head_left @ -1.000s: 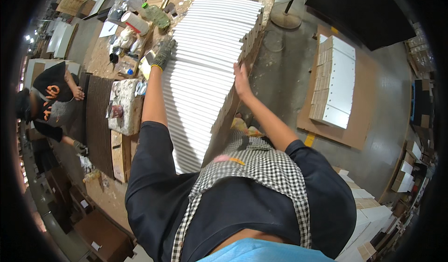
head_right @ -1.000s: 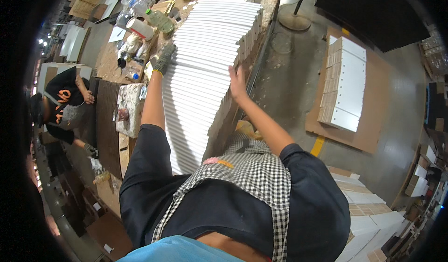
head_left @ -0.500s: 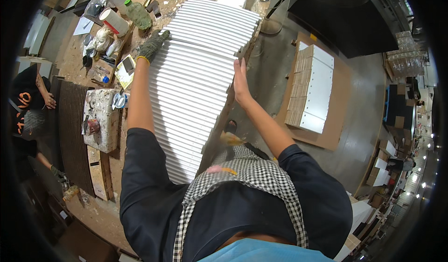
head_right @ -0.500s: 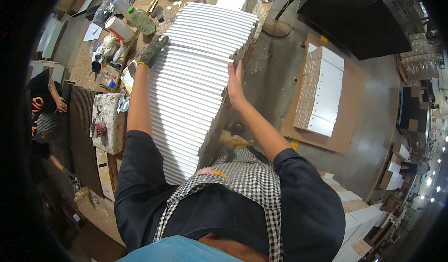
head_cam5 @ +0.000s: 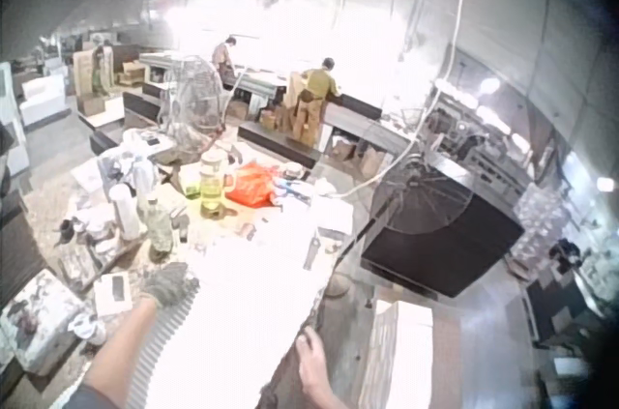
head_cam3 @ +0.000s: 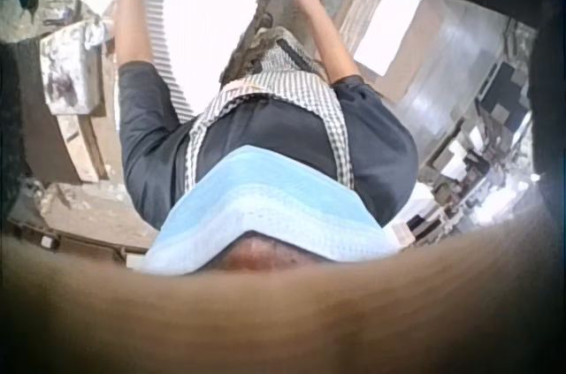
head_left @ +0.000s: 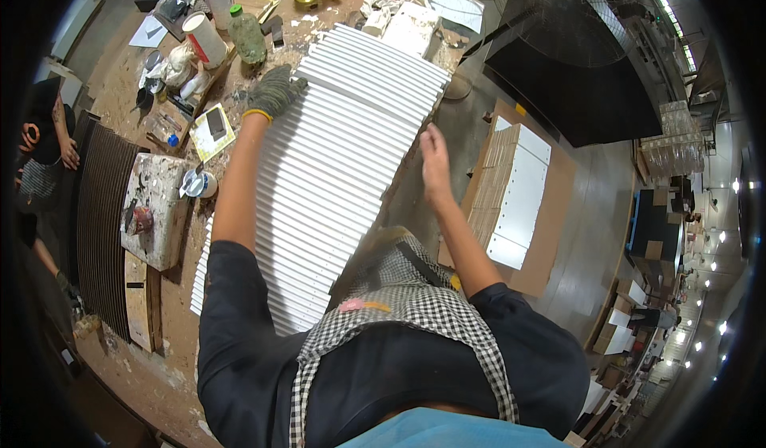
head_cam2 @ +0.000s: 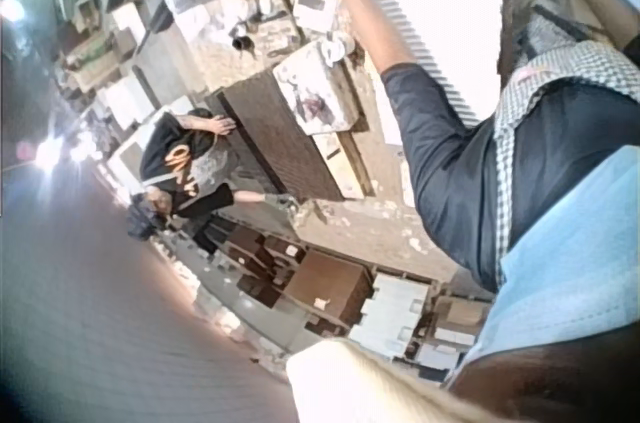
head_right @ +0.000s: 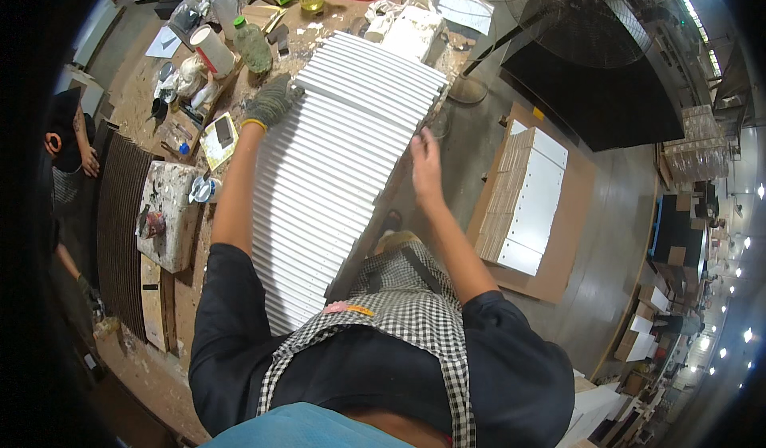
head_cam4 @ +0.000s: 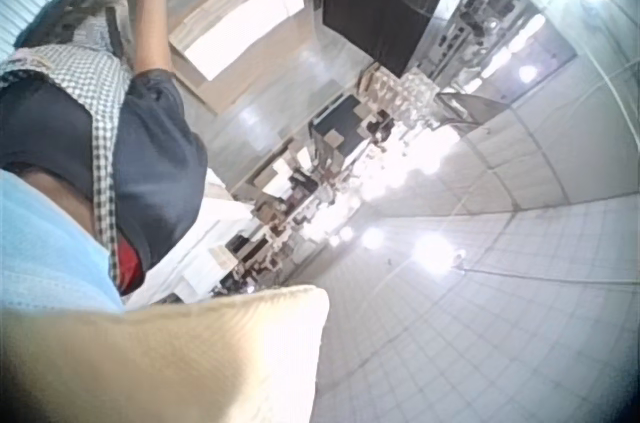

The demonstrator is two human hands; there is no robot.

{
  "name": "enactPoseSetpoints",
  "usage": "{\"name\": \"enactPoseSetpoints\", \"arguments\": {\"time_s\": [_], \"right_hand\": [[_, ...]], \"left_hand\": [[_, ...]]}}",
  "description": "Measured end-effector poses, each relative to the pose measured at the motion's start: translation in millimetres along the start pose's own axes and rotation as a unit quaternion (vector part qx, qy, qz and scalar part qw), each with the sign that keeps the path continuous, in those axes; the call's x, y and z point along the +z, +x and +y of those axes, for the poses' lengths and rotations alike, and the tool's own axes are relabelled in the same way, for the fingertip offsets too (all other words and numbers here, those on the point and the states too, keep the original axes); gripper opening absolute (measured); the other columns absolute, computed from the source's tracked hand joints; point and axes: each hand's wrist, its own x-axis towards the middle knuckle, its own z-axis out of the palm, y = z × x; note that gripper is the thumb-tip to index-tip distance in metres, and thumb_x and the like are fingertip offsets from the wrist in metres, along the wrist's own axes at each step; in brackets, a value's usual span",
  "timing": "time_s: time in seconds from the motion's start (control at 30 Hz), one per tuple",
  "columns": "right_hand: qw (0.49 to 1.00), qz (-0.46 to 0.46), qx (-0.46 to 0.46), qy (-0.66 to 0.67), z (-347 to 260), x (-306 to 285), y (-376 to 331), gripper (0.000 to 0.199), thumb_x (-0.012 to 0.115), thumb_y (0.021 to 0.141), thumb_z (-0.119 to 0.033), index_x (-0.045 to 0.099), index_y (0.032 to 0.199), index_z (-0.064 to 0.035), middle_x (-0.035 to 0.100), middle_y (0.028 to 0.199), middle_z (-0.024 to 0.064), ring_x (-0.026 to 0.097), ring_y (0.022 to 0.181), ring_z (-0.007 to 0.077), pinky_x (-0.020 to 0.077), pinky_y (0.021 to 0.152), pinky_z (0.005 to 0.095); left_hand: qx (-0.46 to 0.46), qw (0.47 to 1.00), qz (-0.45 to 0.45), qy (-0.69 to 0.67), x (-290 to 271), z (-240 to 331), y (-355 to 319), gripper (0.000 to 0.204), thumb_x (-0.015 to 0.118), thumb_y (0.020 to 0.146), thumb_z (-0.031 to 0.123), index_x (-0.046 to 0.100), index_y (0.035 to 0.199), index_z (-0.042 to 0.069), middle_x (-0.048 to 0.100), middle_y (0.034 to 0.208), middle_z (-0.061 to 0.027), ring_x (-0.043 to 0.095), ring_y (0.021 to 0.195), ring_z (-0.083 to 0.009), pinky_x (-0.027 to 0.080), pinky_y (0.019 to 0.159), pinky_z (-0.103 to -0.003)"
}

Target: The person uses a utility knife to score and snap white corrugated boards into strips on a workbench. They repeatedly wipe the board surface with a cloth, realign the material, and separate cut sections. The person stacks the resulting strips on the bench.

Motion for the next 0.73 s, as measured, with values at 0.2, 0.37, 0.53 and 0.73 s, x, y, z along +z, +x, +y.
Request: {"name": "enactPoseSetpoints", "arguments": {"time_s": [0.2,0.37,0.53,0.73], "right_hand": [[0.939,0.064,-0.204,-0.268,-64,6,214,0.07,0.07,0.097,-0.04,0.046,0.151,0.0001,0.047,0.147,0.0275,0.044,0.141,0.0423,0.0353,0.117,0.0484],[0.853,0.0,0.064,-0.518,-82,88,318,0.118,0.071,0.075,-0.081,0.023,0.165,-0.0232,0.0,0.168,0.0374,0.02,0.15,0.0617,0.0438,0.108,0.0683],[0.879,0.037,0.031,-0.474,-69,92,347,0.114,0.078,0.073,-0.069,0.027,0.163,-0.0221,-0.003,0.169,0.0348,0.047,0.133,0.057,0.063,0.081,0.0546],[0.881,0.031,0.031,-0.471,-74,92,388,0.118,0.081,0.07,-0.065,0.025,0.164,-0.0223,0.004,0.172,0.0275,0.043,0.14,0.054,0.0612,0.084,0.0561]], "left_hand": [[0.171,0.965,0.2,0.013,21,153,-25,0.084,0.049,0.098,0.068,0.044,0.157,0.009,0.03,0.168,-0.0245,0.019,0.158,-0.0437,0.007,0.129,-0.055],[0.175,0.965,0.131,0.142,51,284,-38,0.087,0.05,0.097,0.059,0.035,0.16,0.0,0.026,0.168,-0.0285,0.019,0.157,-0.0483,0.005,0.125,-0.066],[0.081,0.979,0.049,0.181,54,319,-22,0.067,0.044,0.104,0.042,0.04,0.159,0.005,0.025,0.169,-0.0247,0.017,0.158,-0.045,0.003,0.125,-0.068],[0.072,0.985,0.005,0.157,54,325,2,0.061,0.044,0.105,0.043,0.045,0.159,0.015,0.024,0.172,-0.0185,0.014,0.159,-0.0425,-0.001,0.123,-0.072]]}}
